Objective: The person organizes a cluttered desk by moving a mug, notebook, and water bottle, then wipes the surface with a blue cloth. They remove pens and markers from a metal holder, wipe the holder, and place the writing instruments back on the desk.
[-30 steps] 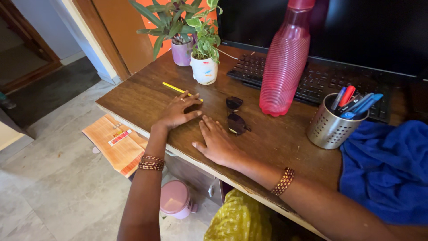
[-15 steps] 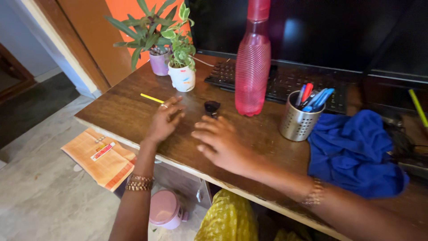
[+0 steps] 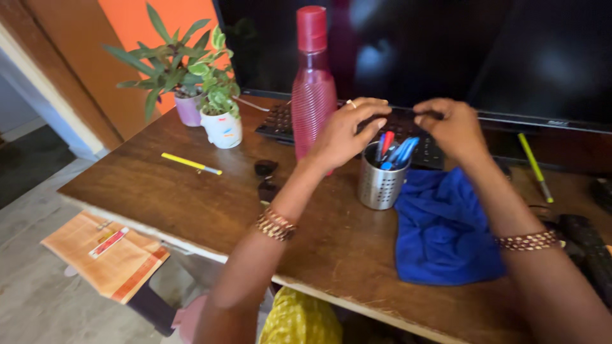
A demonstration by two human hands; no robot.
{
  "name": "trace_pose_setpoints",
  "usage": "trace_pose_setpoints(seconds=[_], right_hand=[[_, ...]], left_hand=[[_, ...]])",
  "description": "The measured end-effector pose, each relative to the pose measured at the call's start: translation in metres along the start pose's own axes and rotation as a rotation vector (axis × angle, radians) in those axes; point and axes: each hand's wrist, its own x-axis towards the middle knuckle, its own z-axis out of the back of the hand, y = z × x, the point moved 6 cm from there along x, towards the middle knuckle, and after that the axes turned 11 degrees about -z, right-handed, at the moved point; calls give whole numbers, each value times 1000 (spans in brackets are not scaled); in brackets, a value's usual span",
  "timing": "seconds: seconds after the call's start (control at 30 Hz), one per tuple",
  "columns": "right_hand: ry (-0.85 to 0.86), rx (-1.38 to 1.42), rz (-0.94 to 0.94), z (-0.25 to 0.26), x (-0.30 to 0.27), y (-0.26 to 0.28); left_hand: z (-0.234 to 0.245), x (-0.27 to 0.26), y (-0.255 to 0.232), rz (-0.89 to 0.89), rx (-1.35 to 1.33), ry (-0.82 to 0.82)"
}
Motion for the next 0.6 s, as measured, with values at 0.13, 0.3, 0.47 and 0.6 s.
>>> trace_pose_setpoints(seconds=[0.13,0.3,0.47,0.6], right_hand=[[193,208,-127,-16,19,-49],[349,283,-294,-33,21,-60],[382,235,-279,-48,12,-55],[398,273,-292,-53,13,-50]], left_hand=[[-39,10,38,148,-33,-42],[-49,-14,67,188,-29,-64],[-58,-20,70,260,-154,61],[-59,-20,65,274,-109,51]])
